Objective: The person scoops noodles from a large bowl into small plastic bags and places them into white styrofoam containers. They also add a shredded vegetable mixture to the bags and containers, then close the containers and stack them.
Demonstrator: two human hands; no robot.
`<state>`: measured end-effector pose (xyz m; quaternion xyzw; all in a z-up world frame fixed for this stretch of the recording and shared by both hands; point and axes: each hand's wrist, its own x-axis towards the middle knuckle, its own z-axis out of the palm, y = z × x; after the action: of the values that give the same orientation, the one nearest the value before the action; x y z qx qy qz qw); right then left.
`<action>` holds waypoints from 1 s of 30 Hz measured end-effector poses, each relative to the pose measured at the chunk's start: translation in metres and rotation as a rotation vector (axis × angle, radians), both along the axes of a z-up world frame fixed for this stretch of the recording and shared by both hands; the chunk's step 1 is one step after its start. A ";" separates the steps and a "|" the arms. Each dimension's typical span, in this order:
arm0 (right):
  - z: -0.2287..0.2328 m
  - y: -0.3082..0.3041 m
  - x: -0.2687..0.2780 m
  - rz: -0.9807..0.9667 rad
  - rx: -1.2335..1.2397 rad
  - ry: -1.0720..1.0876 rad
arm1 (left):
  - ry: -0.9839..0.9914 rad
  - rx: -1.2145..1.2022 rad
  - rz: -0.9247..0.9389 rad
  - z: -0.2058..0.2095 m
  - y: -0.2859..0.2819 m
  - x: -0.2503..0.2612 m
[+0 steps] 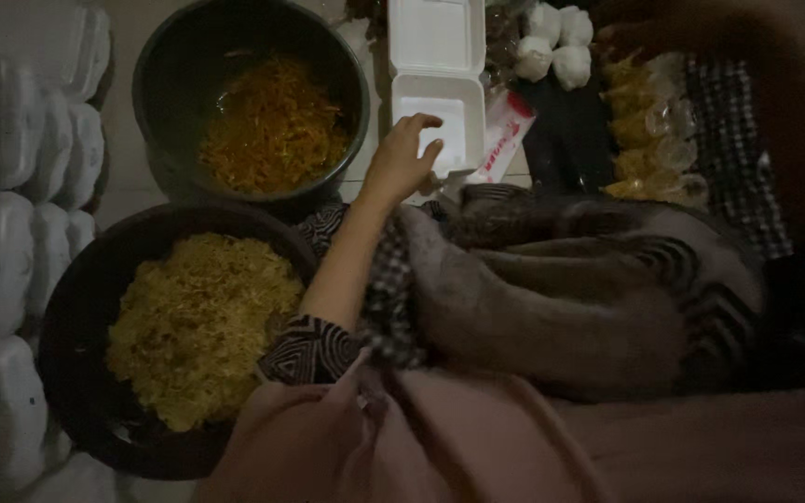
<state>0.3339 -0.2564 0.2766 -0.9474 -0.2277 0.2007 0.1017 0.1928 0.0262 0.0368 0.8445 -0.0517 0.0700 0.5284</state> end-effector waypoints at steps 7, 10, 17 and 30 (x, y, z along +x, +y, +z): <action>-0.050 0.001 0.084 -0.049 -0.052 0.180 | 0.120 0.012 0.035 -0.006 -0.017 0.056; -0.082 -0.028 0.134 -0.106 -0.075 0.241 | 0.153 0.021 0.023 -0.005 -0.035 0.109; -0.288 -0.166 0.270 -0.431 0.188 0.154 | 0.125 0.220 0.047 -0.031 -0.060 0.253; -0.473 -0.222 0.313 -0.928 0.780 0.143 | 0.145 0.455 0.441 -0.067 -0.065 0.279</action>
<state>0.6466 -0.4787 -0.1966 -0.8249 0.1595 0.1005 0.5329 0.4720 -0.0384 -0.0299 0.9346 0.1558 0.1089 0.3007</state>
